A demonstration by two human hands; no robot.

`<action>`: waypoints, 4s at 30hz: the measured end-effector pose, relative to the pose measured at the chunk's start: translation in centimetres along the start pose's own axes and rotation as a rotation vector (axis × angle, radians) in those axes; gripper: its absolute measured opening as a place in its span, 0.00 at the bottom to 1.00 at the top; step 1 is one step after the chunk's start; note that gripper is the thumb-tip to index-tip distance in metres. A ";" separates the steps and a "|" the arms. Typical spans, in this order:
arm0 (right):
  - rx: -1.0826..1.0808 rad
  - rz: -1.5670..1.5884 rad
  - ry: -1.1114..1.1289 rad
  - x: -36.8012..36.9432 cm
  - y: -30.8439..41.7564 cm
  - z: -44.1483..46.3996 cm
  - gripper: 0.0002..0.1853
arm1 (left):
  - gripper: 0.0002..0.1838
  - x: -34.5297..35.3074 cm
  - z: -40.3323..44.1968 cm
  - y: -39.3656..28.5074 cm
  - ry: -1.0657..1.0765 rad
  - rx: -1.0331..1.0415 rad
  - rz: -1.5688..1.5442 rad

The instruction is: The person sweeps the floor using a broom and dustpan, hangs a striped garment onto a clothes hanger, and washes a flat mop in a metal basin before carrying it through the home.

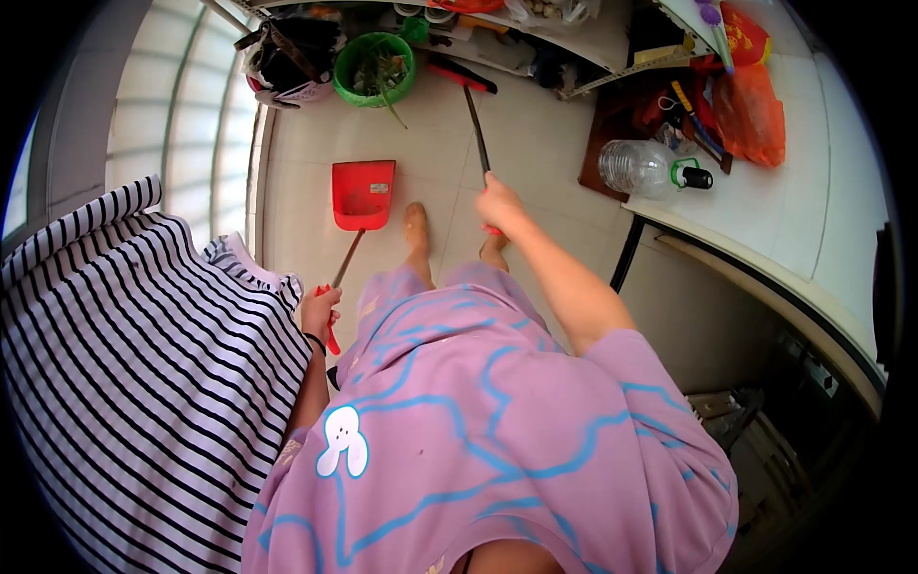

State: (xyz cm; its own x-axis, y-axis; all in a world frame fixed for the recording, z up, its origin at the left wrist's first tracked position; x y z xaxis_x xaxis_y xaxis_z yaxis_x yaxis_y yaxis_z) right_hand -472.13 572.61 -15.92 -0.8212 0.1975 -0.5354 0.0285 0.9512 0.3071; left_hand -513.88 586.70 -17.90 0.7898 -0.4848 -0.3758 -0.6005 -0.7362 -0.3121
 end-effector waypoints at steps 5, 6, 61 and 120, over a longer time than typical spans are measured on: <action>0.006 -0.136 0.035 -5.1 -6.5 -1.7 0.30 | 0.08 2.4 2.0 -2.1 0.037 0.119 0.207; 0.002 -0.136 0.041 -6.8 -7.3 -1.8 0.29 | 0.07 3.1 2.4 -2.6 0.040 0.140 0.285; 0.149 0.052 0.271 -8.1 -14.2 -8.2 0.29 | 0.10 12.1 6.0 -13.4 -0.091 0.085 0.539; -0.011 -0.391 0.172 -17.2 -3.3 -8.5 0.26 | 0.12 12.2 6.2 -13.3 -0.023 0.029 0.525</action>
State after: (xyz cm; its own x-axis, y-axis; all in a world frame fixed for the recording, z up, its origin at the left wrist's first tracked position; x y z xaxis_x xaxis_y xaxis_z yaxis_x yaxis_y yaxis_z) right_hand -462.90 564.03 -1.05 -0.8523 -0.2208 -0.4741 -0.3092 0.9439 0.1163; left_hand -497.03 593.45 -23.75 0.3789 -0.7744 -0.5067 -0.9181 -0.3835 -0.1004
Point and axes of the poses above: each hand's wrist, its own z-axis towards the middle knuckle, its own x-axis out of the palm, y = z × x, the point moved 10 cm from there along z, towards the middle knuckle, and after that the axes turned 7 degrees about -y, right-handed, at the moved point
